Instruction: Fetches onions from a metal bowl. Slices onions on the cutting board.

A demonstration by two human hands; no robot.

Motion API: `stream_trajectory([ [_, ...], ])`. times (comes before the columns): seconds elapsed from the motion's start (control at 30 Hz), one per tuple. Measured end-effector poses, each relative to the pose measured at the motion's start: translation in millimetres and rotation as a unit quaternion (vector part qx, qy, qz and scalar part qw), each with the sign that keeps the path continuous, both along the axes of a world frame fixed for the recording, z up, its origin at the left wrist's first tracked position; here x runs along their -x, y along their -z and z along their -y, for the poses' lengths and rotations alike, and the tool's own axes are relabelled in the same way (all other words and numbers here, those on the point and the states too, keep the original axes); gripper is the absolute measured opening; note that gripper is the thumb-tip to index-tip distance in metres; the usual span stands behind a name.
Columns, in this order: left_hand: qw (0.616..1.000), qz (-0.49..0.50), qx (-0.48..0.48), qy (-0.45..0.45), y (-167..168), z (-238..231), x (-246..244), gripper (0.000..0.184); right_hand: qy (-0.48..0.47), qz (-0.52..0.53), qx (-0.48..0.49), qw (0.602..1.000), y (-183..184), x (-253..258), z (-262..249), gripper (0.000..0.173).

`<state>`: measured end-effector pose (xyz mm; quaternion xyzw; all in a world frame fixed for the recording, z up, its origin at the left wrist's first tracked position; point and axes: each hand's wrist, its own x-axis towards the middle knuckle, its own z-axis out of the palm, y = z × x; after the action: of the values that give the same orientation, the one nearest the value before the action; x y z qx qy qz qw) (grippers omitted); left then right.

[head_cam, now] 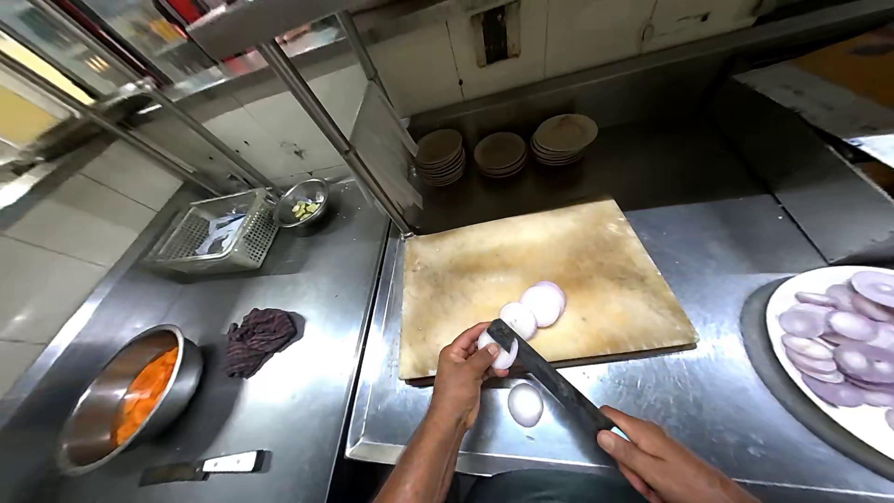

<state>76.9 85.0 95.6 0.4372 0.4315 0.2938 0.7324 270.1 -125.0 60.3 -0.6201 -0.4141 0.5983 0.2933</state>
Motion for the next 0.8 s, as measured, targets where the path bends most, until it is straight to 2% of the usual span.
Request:
stream_trajectory([
  [0.33, 1.0, 0.001, -0.006, -0.031, 6.1, 10.0, -16.2, 0.034, 0.028, -0.032, 0.022, 0.999, 2.5, -0.4, -7.3, 0.038],
  [0.47, 0.998, 0.009, 0.016, -0.065, 6.5, 4.9, -14.5, 0.033, -0.005, -0.021, 0.017, 1.0, 2.8, -4.2, 1.5, 0.039],
  [0.63, 0.993, 0.023, 0.062, -0.102, 4.5, 1.6, -16.4, 0.031, -0.047, 0.039, 0.02, 0.998, 2.5, -7.7, 9.9, 0.041],
  [0.73, 0.988, 0.048, 0.099, -0.11, 6.0, -4.2, -14.9, 0.03, -0.052, 0.07, -0.01, 0.996, 0.4, -12.3, 21.1, 0.043],
  [0.8, 0.989, 0.052, 0.094, -0.105, 7.0, -8.5, -11.5, 0.031, -0.064, 0.148, -0.046, 0.986, -7.5, -14.0, 31.4, 0.043],
])
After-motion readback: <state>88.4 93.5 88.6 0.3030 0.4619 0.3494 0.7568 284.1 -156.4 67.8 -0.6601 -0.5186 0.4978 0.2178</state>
